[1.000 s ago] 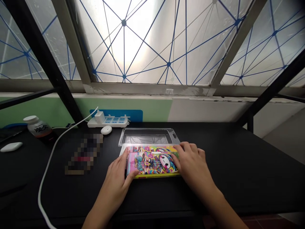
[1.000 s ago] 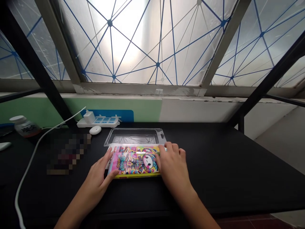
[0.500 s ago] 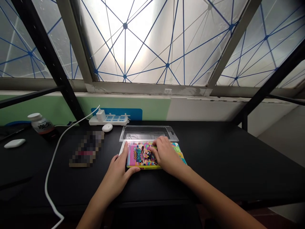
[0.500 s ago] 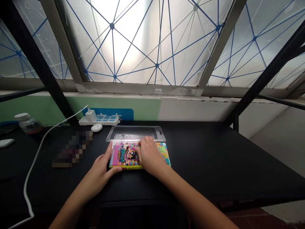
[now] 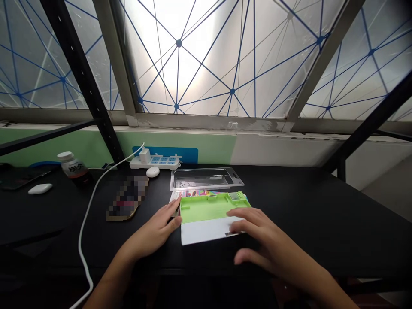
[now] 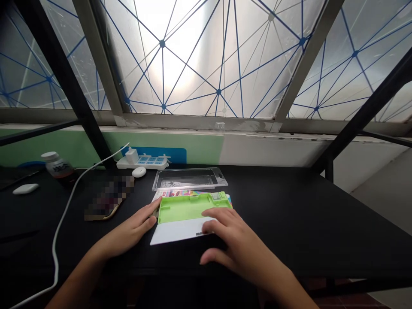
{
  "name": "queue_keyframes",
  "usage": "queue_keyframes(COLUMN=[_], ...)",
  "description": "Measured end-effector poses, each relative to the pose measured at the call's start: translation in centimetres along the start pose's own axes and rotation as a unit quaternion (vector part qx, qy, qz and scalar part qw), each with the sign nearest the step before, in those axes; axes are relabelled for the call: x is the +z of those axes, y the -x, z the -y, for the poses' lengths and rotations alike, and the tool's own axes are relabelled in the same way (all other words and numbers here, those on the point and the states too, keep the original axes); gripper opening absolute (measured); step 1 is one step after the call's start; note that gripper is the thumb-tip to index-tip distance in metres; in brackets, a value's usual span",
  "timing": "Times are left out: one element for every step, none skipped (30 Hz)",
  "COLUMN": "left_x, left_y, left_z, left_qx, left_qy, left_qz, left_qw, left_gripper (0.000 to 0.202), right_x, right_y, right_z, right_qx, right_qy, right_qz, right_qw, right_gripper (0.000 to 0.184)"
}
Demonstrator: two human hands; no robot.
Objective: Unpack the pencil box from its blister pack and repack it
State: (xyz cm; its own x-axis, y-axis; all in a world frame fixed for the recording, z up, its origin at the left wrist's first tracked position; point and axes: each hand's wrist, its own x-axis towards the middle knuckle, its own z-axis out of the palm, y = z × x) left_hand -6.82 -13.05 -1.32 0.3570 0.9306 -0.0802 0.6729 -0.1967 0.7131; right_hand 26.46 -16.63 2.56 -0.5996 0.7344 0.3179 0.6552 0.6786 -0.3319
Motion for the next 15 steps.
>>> queue_keyframes(left_x=[0.5,0.9,1.3,1.5,1.6,1.7,1.7,1.6,1.5,1.5,1.4,1.4,1.3,1.3,1.2], left_y=[-0.1,-0.2,-0.2,-0.3,-0.3,-0.3,-0.2,-0.2,-0.2,-0.1,-0.1,-0.1,-0.1,0.0,0.0], left_z=[0.0,0.0,0.0,0.1,0.1,0.2,0.2,0.3,0.3,0.3,0.3,0.3,0.2,0.2,0.1], left_qx=[0.002,0.003,0.002,0.0,-0.001,-0.002,-0.002,-0.001,0.002,0.006,0.009,0.01,0.009,0.007,0.006], left_qy=[-0.017,-0.029,-0.035,-0.036,-0.033,-0.028,-0.024,-0.021,-0.019,-0.018,-0.017,-0.016,-0.014,-0.009,-0.002], left_qz=[-0.014,-0.029,-0.044,-0.058,-0.067,-0.073,-0.078,-0.084,-0.091,-0.099,-0.105,-0.109,-0.109,-0.108,-0.106], left_qw=[1.0,0.999,0.998,0.998,0.997,0.997,0.997,0.996,0.996,0.995,0.994,0.994,0.994,0.994,0.994], left_gripper=[0.077,0.077,0.076,0.075,0.075,0.074,0.074,0.072,0.07,0.068,0.065,0.062,0.059,0.058,0.057], right_x=[-0.2,-0.2,0.0,0.2,0.6,1.0,1.4,1.8,2.2,2.4,2.7,2.8,2.9,3.0,3.0], right_y=[0.7,1.3,1.8,2.2,2.6,2.9,3.1,3.2,3.3,3.4,3.4,3.4,3.4,3.4,3.4], right_z=[-1.1,-2.3,-3.6,-4.8,-5.9,-6.7,-7.2,-7.5,-7.5,-7.4,-7.3,-7.1,-7.0,-7.0,-7.0], right_qx=[0.037,0.073,0.109,0.143,0.164,0.176,0.179,0.177,0.173,0.172,0.176,0.184,0.197,0.212,0.226], right_qy=[-0.008,-0.016,-0.026,-0.036,-0.045,-0.052,-0.053,-0.049,-0.041,-0.033,-0.027,-0.026,-0.03,-0.039,-0.051], right_qz=[0.017,0.024,0.029,0.037,0.048,0.057,0.062,0.061,0.055,0.047,0.038,0.028,0.019,0.009,-0.003], right_qw=[0.999,0.997,0.993,0.988,0.984,0.981,0.98,0.981,0.982,0.983,0.983,0.982,0.98,0.977,0.973], right_gripper=[0.044,0.058,0.073,0.085,0.086,0.086,0.084,0.083,0.084,0.086,0.087,0.086,0.083,0.079,0.075])
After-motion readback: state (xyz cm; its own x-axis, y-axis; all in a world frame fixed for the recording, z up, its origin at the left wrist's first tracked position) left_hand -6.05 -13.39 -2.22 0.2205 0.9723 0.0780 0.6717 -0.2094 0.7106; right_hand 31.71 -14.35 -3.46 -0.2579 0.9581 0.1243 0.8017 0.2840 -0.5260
